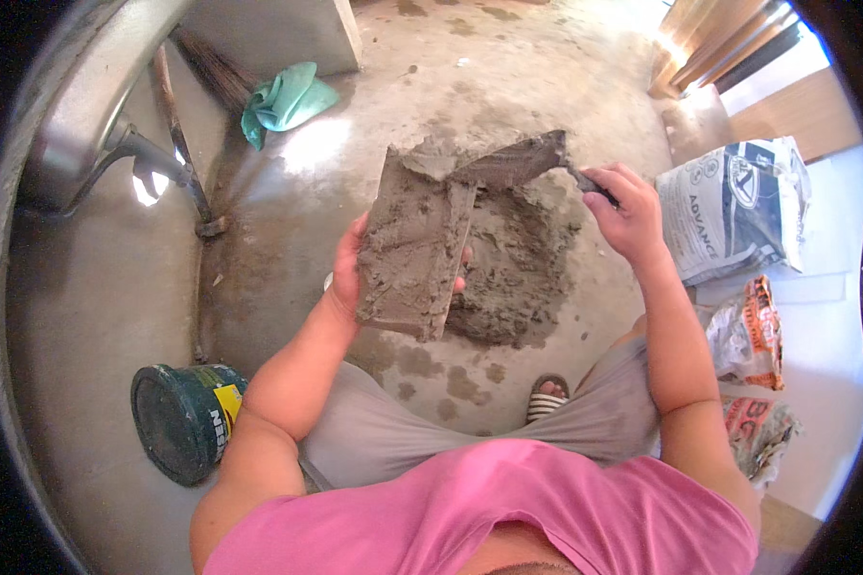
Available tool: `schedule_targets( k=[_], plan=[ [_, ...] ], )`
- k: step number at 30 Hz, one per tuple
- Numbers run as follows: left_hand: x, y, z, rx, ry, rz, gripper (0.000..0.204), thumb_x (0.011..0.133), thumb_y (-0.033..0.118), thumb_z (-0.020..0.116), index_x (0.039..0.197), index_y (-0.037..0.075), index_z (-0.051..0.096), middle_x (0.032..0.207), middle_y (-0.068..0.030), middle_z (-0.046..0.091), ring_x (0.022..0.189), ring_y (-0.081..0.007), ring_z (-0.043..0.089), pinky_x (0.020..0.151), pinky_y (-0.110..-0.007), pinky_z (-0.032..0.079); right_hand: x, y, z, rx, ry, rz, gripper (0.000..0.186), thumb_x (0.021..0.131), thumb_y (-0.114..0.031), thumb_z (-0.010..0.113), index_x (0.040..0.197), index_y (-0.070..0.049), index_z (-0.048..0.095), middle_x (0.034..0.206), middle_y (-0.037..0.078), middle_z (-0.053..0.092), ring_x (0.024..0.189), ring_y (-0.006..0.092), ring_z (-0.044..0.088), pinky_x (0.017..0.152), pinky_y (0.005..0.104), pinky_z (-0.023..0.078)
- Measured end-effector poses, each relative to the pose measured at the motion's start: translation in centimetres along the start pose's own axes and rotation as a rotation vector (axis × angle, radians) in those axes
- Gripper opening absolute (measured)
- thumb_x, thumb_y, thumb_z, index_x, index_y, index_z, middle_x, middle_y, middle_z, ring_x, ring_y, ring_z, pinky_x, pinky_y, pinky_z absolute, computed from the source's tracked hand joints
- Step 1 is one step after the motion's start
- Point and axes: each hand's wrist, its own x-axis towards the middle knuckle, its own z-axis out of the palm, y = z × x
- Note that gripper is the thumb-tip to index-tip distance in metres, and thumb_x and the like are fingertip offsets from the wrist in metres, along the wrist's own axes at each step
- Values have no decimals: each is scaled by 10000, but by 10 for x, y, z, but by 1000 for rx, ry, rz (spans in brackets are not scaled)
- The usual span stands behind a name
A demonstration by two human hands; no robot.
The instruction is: The person arranges rectangular tiles on a white surface, then scoops cement with a trowel and spreads it onto a tile. The person places the cemented tile onto the surface and presses it into position.
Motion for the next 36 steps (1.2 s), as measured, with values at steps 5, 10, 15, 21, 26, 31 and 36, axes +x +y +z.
schedule_targets(
  k=[5,10,15,21,26,31,36],
  plan=[
    [-17,-13,-15,-77,-10,-193,877,915,602,553,1591,86,336,1544,-260,432,1337,-541,471,1037,-721,429,-10,29,-17,208,-334,78,296,758,-61,720,1052,-30,739,876,120,703,794,258,674,737,355,534],
    [-33,-33,-20,-118,-6,-375,828,928,540,571,1582,81,353,1540,-244,448,1350,-546,455,1057,-730,401,-14,37,-27,313,-607,80,298,744,-118,724,1025,-21,741,881,121,711,820,260,675,766,361,536],
    [-47,-51,-28,-14,88,-530,865,888,590,586,1558,76,398,1543,-244,453,1338,-537,474,1050,-782,349,-18,32,-20,308,-718,10,291,737,-116,727,1012,-22,741,897,134,706,844,290,674,790,378,536],
    [-49,-53,-28,-169,74,-524,797,933,508,577,1569,74,374,1537,-246,454,1331,-525,489,1045,-723,415,-18,30,-14,212,-639,58,295,729,-116,734,1011,-27,741,890,139,701,859,312,676,797,391,535],
    [-47,-53,-25,-183,94,-535,819,918,521,598,1568,74,376,1530,-245,463,1314,-521,507,1023,-709,444,-20,44,-3,325,-637,31,294,741,-112,731,1021,-24,740,908,134,715,853,312,682,790,390,538],
    [-44,-51,-31,-171,90,-501,792,936,515,585,1563,73,390,1510,-247,490,1291,-481,547,1023,-691,453,-18,44,2,103,-642,249,289,796,-193,695,1052,-72,755,934,151,742,878,349,702,808,426,552],
    [-42,-49,-34,-70,107,-408,764,957,493,562,1556,49,396,1511,-250,492,1265,-447,582,1028,-632,483,-10,53,7,-482,-800,333,306,819,-298,664,1056,-136,770,957,173,743,913,386,703,828,473,558]
  ],
)
